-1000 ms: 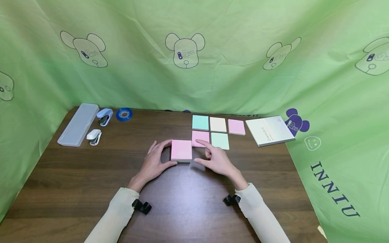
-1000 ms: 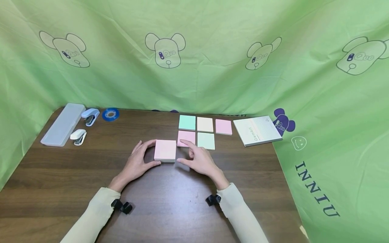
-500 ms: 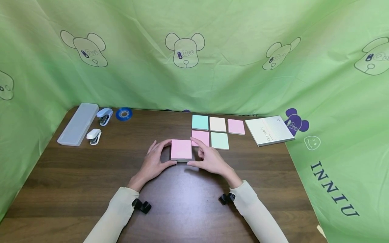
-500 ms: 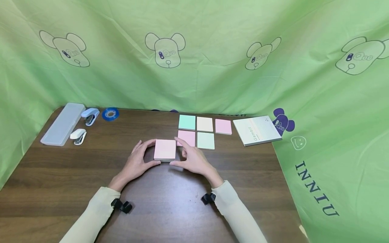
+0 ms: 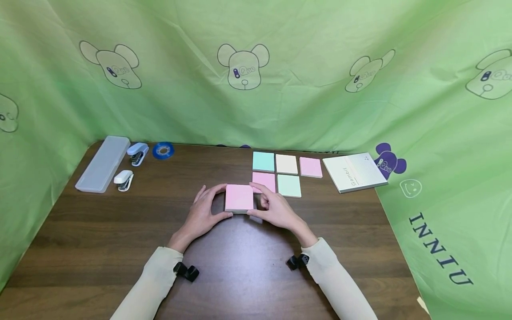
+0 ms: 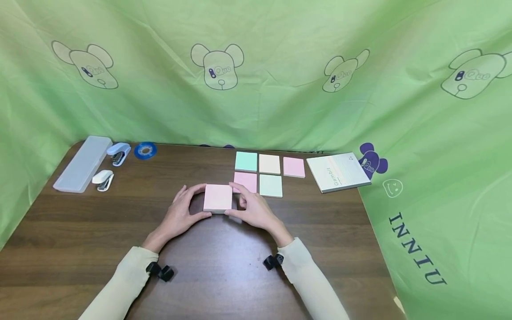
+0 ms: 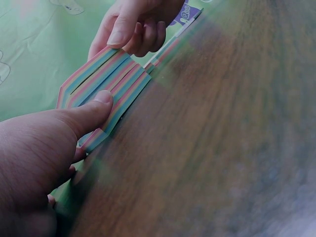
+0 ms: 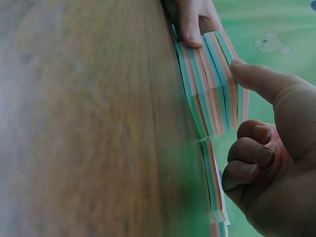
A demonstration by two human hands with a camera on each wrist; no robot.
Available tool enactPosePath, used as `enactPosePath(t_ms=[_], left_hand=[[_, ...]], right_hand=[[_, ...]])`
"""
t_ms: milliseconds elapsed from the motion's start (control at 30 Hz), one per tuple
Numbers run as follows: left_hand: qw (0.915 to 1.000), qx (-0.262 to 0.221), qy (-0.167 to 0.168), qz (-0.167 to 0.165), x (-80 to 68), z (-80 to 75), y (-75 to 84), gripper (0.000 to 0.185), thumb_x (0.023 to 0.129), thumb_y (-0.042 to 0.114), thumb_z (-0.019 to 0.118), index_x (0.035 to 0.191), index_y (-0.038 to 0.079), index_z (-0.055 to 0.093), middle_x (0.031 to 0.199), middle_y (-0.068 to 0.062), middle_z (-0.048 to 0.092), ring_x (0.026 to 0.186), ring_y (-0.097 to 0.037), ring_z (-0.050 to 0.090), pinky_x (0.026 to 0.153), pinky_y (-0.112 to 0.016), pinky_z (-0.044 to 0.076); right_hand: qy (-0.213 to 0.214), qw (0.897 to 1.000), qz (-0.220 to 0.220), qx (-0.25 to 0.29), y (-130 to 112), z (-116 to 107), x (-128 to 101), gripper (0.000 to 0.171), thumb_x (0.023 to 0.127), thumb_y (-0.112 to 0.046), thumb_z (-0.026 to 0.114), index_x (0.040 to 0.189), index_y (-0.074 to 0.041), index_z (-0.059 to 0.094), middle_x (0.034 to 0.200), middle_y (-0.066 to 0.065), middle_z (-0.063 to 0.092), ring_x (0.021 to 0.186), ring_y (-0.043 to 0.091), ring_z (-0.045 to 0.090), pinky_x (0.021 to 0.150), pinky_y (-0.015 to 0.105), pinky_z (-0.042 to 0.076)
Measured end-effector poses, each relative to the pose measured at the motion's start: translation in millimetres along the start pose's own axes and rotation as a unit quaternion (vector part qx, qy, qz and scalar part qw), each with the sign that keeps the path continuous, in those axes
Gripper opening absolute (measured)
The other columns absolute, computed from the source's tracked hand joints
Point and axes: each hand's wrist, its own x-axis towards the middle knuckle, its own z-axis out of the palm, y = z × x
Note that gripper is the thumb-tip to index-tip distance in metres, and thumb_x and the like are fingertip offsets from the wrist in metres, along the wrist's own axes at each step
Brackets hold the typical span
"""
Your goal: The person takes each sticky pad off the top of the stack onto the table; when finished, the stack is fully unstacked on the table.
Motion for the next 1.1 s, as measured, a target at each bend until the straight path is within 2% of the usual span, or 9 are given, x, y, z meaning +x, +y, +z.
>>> enactPosePath(t_ms=[333,600,900,1100], left_hand=[[0.9999,0.0,0.008,0.011,-0.2,1.2,-0.2,0.091,0.088,0.023,0.098,0.162,0.006,0.049,0.155,-0.016,0.065,0.149,-0.036,0.055,0.139,-0.056,0.012],[0.9999,0.006,0.008,0.013,0.5,1.6,0.0,0.087,0.088,0.023,0.098,0.16,0.005,0.052,0.155,-0.015,0.064,0.15,-0.036,0.055,0.14,-0.055,0.011],[0.9999,0.007,0.008,0.01,0.4,1.2,1.2,0.086,0.088,0.023,0.097,0.159,0.005,0.052,0.155,-0.015,0.064,0.15,-0.036,0.054,0.14,-0.055,0.01],[0.9995,0.014,0.017,0.022,0.0,2.2,-0.4,0.086,0.087,0.022,0.098,0.158,0.003,0.053,0.154,-0.016,0.065,0.149,-0.038,0.056,0.139,-0.058,0.013]], right_hand=[[-0.016,0.999,0.041,-0.002,-7,-8,-5,0.082,0.091,-0.025,0.094,0.161,-0.012,0.054,0.072,-0.011,0.037,0.066,0.004,0.034,0.068,0.027,0.034],[-0.017,0.998,0.051,-0.023,-8,-8,-2,0.092,0.088,-0.034,0.097,0.164,-0.011,0.052,0.074,-0.011,0.038,0.066,0.004,0.031,0.066,0.026,0.031],[-0.001,0.998,0.035,-0.047,-7,-6,1,0.086,0.083,-0.037,0.098,0.155,-0.009,0.06,0.073,-0.012,0.037,0.066,0.004,0.029,0.062,0.028,0.028],[-0.009,0.996,0.053,-0.067,-10,-8,0,0.083,0.083,-0.035,0.099,0.153,-0.011,0.061,0.074,-0.011,0.04,0.067,0.005,0.03,0.068,0.029,0.03]])
